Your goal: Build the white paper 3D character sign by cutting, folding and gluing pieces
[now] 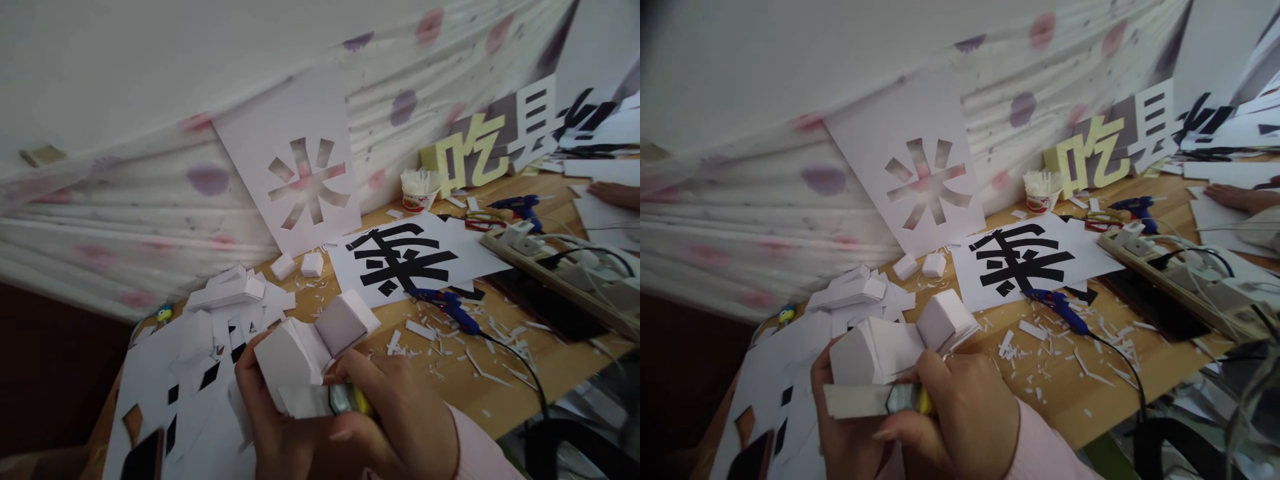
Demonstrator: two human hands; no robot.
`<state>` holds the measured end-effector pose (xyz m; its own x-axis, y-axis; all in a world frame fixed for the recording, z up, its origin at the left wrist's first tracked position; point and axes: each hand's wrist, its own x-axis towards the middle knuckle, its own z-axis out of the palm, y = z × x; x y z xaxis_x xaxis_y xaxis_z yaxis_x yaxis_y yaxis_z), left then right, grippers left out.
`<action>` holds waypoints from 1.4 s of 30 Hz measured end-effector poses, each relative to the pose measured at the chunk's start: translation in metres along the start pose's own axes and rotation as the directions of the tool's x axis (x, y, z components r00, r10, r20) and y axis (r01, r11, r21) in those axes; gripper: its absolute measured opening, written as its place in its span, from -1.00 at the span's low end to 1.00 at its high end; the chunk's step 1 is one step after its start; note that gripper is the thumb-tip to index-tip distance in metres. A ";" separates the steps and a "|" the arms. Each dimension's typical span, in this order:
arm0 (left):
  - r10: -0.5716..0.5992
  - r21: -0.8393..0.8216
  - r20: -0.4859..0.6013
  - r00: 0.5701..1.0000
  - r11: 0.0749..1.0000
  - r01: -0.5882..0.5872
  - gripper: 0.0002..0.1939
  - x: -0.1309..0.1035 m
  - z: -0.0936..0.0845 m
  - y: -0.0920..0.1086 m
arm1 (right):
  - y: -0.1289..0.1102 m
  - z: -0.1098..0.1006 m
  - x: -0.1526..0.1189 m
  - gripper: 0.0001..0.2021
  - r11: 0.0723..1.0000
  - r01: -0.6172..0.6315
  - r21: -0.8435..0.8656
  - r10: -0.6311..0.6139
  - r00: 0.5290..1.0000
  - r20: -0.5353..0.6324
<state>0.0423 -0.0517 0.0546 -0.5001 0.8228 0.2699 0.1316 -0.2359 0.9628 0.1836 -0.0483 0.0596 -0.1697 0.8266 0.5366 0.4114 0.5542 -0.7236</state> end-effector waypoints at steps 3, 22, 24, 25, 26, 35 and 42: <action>-0.129 -0.112 0.130 0.983 0.983 0.144 -0.19 -0.002 -0.002 -0.002 | 0.000 0.004 -0.003 -0.32 0.997 -0.021 -0.068 0.019 0.999 -0.034; -0.083 -0.064 0.181 0.980 0.993 0.096 -0.21 -0.014 0.001 -0.003 | 0.004 -0.007 0.005 -0.34 0.997 -0.049 -0.054 0.054 0.995 0.087; -0.113 -0.082 0.184 0.976 0.988 0.130 -0.21 -0.015 0.003 -0.002 | 0.006 -0.009 0.003 -0.36 0.998 -0.061 -0.008 0.061 0.992 0.108; -0.121 -0.093 0.189 0.975 0.986 0.140 -0.20 -0.015 0.004 -0.002 | 0.007 -0.010 0.002 -0.37 0.998 -0.065 -0.001 0.065 0.991 0.119; -0.121 -0.103 0.197 0.973 0.984 0.144 -0.19 -0.015 0.003 -0.002 | 0.008 -0.010 0.001 -0.37 0.998 -0.068 0.000 0.068 0.990 0.127; -0.076 -0.113 0.228 0.971 0.988 0.103 -0.23 -0.011 -0.002 -0.006 | 0.011 -0.014 -0.005 -0.34 0.997 -0.068 0.046 0.057 0.978 0.199; 0.017 -0.055 0.282 0.959 0.998 -0.002 -0.32 -0.006 0.002 0.002 | 0.012 -0.006 -0.006 -0.35 0.998 -0.040 -0.044 0.044 0.995 0.093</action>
<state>0.0473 -0.0563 0.0551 -0.2356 0.9312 0.2783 0.0848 -0.2655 0.9604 0.1944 -0.0470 0.0506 -0.2340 0.8556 0.4618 0.4570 0.5160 -0.7245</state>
